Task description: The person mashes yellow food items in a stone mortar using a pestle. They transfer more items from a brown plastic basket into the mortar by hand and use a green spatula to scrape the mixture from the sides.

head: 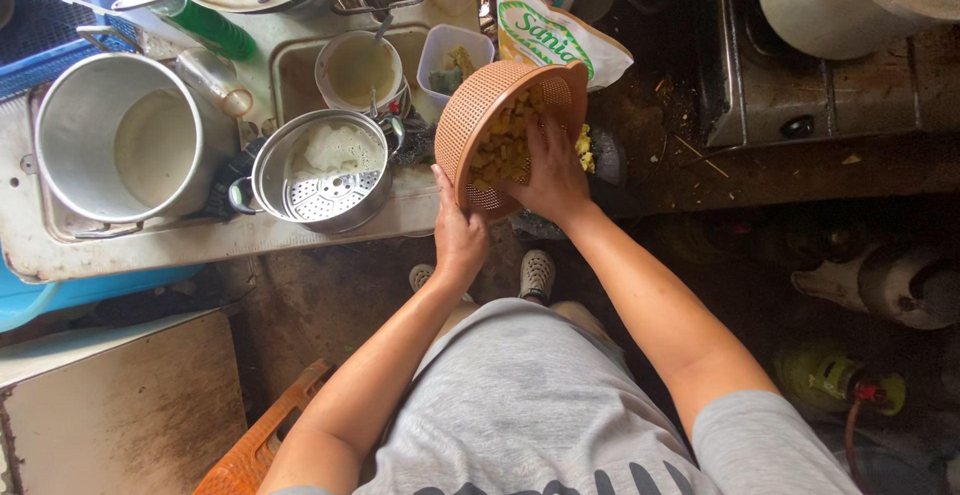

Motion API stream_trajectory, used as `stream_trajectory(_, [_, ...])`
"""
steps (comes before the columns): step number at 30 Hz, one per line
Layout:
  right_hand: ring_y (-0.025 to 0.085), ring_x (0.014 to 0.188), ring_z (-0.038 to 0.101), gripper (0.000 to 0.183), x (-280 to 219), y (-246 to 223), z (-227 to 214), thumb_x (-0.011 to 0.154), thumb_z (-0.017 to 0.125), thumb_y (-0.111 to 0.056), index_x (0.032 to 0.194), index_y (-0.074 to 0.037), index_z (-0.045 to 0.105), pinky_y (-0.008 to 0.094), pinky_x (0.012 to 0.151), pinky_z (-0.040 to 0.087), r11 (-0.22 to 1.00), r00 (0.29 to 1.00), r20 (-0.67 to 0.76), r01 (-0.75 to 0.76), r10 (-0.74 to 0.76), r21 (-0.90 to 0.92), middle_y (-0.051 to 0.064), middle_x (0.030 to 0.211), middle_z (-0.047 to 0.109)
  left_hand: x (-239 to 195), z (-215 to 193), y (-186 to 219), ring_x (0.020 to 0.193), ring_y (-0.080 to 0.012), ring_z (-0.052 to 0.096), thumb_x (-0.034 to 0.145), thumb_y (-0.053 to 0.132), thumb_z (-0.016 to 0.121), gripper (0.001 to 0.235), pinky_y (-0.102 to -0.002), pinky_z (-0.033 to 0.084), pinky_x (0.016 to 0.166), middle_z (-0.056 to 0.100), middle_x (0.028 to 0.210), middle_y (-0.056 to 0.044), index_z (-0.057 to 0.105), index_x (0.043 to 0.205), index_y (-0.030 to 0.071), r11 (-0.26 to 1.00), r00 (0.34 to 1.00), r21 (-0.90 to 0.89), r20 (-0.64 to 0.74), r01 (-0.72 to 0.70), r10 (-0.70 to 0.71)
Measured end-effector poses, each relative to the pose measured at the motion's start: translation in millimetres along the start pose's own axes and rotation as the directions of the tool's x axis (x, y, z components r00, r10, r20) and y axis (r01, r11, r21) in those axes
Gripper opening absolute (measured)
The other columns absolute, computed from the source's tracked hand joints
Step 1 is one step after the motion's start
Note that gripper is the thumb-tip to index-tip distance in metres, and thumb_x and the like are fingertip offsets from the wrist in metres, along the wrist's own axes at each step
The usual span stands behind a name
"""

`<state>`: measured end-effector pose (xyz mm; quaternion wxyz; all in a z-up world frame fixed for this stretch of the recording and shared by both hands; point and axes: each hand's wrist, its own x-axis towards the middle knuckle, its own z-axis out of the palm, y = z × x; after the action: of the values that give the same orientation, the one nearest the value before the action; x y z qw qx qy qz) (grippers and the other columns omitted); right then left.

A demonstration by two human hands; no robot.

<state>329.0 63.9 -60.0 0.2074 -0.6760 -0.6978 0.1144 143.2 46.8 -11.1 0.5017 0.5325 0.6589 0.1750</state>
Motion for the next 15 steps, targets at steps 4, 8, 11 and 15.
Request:
stream_trajectory(4, [0.059, 0.137, 0.036, 0.121, 16.5, -14.8, -1.1, 0.062, 0.086, -0.066, 0.147, 0.002, 0.035, 0.063, 0.103, 0.037, 0.995, 0.985, 0.138, -0.099, 0.099, -0.006, 0.040, 0.150, 0.027, -2.8, 3.6, 5.8, 0.127, -0.0418, 0.057, 0.089, 0.001, 0.048, 0.094, -0.045, 0.048, 0.106, 0.045, 0.150, -0.033, -0.011, 0.162, 0.008, 0.988, 0.987, 0.005, -0.040, -0.153, 0.153])
stream_trajectory(8, [0.051, 0.137, 0.045, 0.089, 8.1, -10.2, 15.7, 0.076, 0.082, -0.056, 0.141, -0.004, 0.051, 0.058, 0.111, 0.043, 0.992, 0.971, 0.211, -0.122, 0.110, 0.043, 0.032, 0.146, 0.039, 0.4, 7.4, -5.6, 0.124, -0.0402, 0.061, 0.091, 0.004, 0.046, 0.091, -0.044, 0.050, 0.104, 0.051, 0.147, -0.031, -0.008, 0.163, 0.009, 0.998, 0.996, -0.001, -0.056, -0.063, 0.062])
stream_trajectory(11, [0.046, 0.141, 0.050, 0.074, 0.9, 0.3, 19.8, 0.083, 0.076, -0.047, 0.143, -0.008, 0.055, 0.056, 0.113, 0.048, 0.972, 0.935, 0.291, -0.228, 0.201, 0.062, 0.026, 0.145, 0.046, 2.8, 9.5, -16.9, 0.128, -0.0427, 0.057, 0.091, 0.003, 0.048, 0.091, -0.046, 0.047, 0.107, 0.048, 0.149, -0.033, -0.008, 0.163, 0.007, 0.991, 0.987, 0.034, -0.093, -0.131, 0.133])
stream_trajectory(15, [0.056, 0.138, 0.036, 0.093, 2.9, -9.7, 6.2, 0.073, 0.082, -0.039, 0.150, -0.003, 0.044, 0.061, 0.106, 0.042, 0.979, 0.986, 0.121, -0.132, 0.114, 0.153, 0.036, 0.148, 0.032, 7.1, 13.2, -12.9, 0.124, -0.0421, 0.060, 0.090, 0.003, 0.046, 0.091, -0.043, 0.051, 0.102, 0.045, 0.150, -0.032, -0.010, 0.162, 0.007, 0.990, 0.988, 0.005, -0.067, -0.139, 0.139])
